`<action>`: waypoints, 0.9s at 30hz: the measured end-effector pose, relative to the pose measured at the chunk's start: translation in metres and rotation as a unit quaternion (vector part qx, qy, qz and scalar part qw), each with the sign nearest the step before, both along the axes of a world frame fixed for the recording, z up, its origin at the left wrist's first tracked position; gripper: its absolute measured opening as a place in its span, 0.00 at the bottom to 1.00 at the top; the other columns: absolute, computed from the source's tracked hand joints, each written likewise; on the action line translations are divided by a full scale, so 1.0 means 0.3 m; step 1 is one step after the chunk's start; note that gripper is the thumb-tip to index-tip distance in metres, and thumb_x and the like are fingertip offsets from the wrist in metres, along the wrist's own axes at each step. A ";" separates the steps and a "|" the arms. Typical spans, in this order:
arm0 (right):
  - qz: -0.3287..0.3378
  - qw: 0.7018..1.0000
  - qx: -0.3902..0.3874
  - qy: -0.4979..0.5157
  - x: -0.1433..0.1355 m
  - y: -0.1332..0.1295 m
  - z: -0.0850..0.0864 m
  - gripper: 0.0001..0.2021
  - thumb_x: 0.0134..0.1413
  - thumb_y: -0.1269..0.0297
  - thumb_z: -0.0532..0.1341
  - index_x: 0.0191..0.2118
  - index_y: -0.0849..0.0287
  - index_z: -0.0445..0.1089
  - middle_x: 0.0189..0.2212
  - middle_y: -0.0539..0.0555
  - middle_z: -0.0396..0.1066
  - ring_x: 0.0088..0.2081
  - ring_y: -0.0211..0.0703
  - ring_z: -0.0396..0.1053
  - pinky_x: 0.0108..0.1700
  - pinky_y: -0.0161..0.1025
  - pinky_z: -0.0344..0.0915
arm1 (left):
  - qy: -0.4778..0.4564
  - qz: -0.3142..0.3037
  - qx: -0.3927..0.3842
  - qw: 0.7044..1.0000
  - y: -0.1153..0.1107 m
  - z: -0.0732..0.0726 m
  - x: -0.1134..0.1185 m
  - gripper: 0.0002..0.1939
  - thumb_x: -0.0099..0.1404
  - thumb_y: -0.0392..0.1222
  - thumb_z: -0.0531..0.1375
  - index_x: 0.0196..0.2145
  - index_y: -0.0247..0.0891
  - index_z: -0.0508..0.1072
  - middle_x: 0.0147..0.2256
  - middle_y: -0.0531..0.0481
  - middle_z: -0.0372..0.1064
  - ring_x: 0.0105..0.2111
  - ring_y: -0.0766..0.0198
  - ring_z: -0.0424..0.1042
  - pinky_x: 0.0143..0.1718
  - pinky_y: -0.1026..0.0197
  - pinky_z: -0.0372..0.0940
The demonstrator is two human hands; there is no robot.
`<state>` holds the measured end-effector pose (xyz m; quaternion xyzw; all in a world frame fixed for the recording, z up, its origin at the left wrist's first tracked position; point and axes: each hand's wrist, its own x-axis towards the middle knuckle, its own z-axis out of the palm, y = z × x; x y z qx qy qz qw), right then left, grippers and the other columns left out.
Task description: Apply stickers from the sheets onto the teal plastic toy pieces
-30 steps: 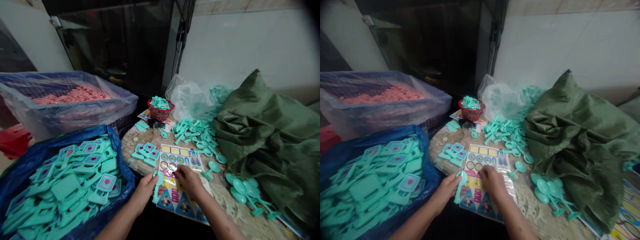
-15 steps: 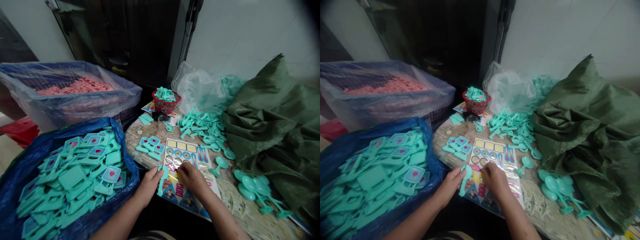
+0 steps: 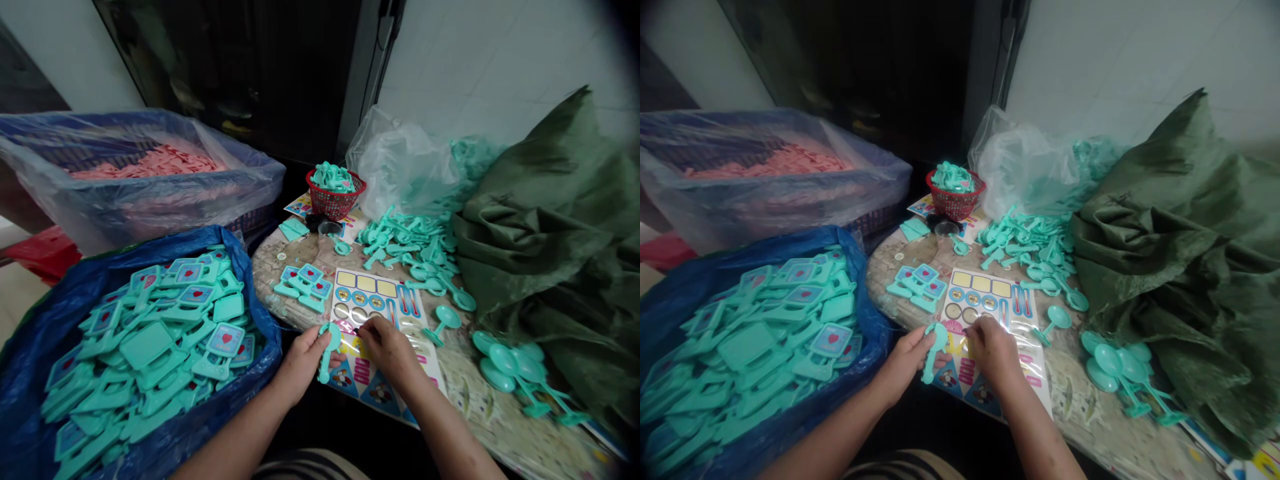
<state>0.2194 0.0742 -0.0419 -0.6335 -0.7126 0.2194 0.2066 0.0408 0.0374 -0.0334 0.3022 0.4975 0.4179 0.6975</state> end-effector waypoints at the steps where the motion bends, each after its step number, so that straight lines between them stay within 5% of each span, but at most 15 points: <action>1: 0.000 1.000 -0.001 0.001 0.001 0.000 -0.001 0.08 0.52 0.60 0.53 0.29 0.55 0.65 0.27 0.52 0.69 0.28 0.41 0.65 0.29 0.35 0.57 | -0.001 0.000 0.002 1.000 0.000 0.000 0.000 0.23 0.53 0.56 0.61 0.40 0.37 0.70 0.32 0.49 0.74 0.32 0.56 0.75 0.35 0.55 0.69; 27: -0.023 0.999 -0.017 -0.037 -0.018 -0.040 0.018 0.08 0.54 0.59 0.51 0.30 0.55 0.63 0.27 0.53 0.69 0.28 0.43 0.67 0.29 0.35 0.55 | -0.009 -0.004 0.015 1.000 0.000 -0.010 -0.003 0.22 0.54 0.55 0.60 0.40 0.36 0.69 0.32 0.49 0.74 0.31 0.56 0.75 0.33 0.57 0.69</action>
